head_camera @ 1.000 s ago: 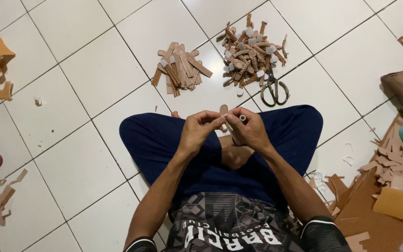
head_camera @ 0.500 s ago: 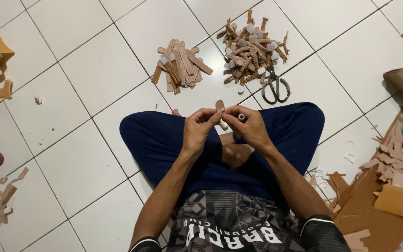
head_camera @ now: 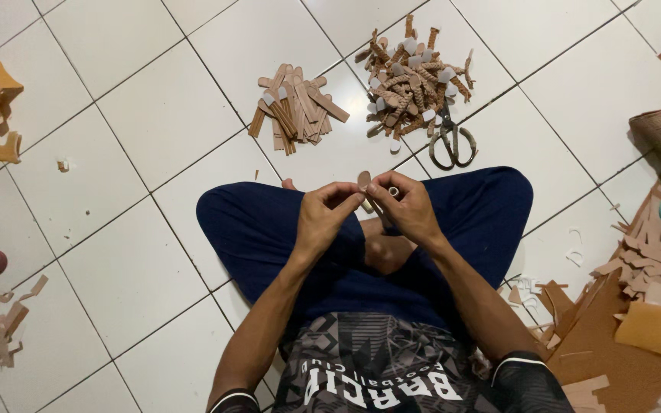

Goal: The person sits on a tiled floor and repeatedly wraps a light-colored cord around flat wooden sticks. They hold the stick in one hand and wind the cord with the other, then place the finished pieces into a pile nearby. A pair of scissors and additional sticks are visible on the floor.

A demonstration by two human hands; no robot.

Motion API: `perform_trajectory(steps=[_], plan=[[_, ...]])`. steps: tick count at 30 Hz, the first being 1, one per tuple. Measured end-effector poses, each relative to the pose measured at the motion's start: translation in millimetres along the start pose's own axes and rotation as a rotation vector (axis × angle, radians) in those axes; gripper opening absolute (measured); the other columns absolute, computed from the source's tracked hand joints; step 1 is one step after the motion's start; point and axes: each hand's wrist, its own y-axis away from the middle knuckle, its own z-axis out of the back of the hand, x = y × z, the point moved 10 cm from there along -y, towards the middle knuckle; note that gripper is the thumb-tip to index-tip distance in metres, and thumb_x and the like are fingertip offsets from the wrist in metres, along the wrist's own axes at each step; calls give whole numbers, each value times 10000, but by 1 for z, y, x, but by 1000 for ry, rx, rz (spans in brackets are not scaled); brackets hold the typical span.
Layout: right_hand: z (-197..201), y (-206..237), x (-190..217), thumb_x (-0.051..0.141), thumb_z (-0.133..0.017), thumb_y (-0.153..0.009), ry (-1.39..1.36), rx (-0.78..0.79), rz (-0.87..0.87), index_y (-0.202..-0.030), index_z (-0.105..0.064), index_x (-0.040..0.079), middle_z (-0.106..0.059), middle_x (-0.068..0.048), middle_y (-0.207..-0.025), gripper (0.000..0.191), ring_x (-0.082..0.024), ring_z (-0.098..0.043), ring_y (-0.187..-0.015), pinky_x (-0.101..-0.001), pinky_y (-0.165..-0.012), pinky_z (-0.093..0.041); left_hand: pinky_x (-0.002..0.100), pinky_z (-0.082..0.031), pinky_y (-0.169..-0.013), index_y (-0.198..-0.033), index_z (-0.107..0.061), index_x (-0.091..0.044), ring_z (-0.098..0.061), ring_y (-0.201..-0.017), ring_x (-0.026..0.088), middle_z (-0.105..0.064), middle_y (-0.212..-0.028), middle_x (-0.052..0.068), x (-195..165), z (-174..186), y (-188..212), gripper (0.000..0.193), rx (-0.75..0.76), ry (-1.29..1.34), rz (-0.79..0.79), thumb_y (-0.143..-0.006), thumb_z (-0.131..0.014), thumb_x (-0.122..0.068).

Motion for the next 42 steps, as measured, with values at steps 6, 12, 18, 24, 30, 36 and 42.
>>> perform_trajectory(steps=[6, 12, 18, 24, 30, 36, 42], plan=[[1, 1, 10, 245, -667, -1010, 78, -46, 105, -1024, -714, 19, -657, 26, -686, 231, -8, -542, -555, -176, -467, -404, 229, -585, -843, -1131, -737, 38, -745, -883, 117, -785, -959, 91, -2, -5, 1, 275, 41, 47, 34, -938, -732, -157], [-1, -2, 6, 205, -667, -1002, 110, 15, 72, -1042, -721, 10, -693, -2, -724, 207, -35, -576, -576, -197, -471, -417, 225, -581, -788, -1049, -765, 17, -755, -828, 117, -797, -894, 77, -10, 2, 2, 235, -44, -195, 20, -919, -752, -180], [-3, -1, 14, 179, -693, -979, 126, 63, 175, -1095, -716, 3, -740, -21, -892, 211, -48, -658, -729, -201, -604, -538, 237, -567, -809, -1051, -759, 49, -731, -851, 130, -784, -918, 93, 2, 1, -1, 247, 8, -1, 60, -922, -755, -163], [-1, -6, 4, 182, -687, -980, 200, 78, 118, -1089, -719, 17, -766, -35, -900, 200, -71, -710, -739, -206, -636, -578, 250, -581, -845, -1094, -730, 70, -741, -869, 135, -775, -931, 109, 15, -1, -4, 287, 103, 155, 135, -927, -737, -163], [1, -5, 15, 165, -695, -978, 220, 56, 191, -1094, -741, 17, -773, -42, -909, 194, -83, -719, -755, -220, -647, -582, 224, -564, -813, -1088, -748, 31, -741, -825, 103, -794, -900, 72, -2, 5, 1, 273, -43, -133, -4, -942, -725, -199], [6, -7, 27, 157, -719, -935, 305, 68, 215, -1050, -759, 17, -763, -45, -880, 185, -96, -680, -681, -238, -594, -550, 223, -554, -833, -1091, -746, 3, -748, -819, 101, -806, -892, 71, -14, 8, 3, 257, -79, -222, -64, -941, -730, -205], [-6, -13, -1, 202, -665, -1000, 123, 139, 40, -1016, -729, 3, -665, 24, -782, 210, -22, -542, -627, -199, -535, -434, 260, -547, -839, -1027, -767, -19, -708, -882, 144, -793, -945, 93, -49, -2, 19, 198, -266, -630, -450, -924, -764, -188]])
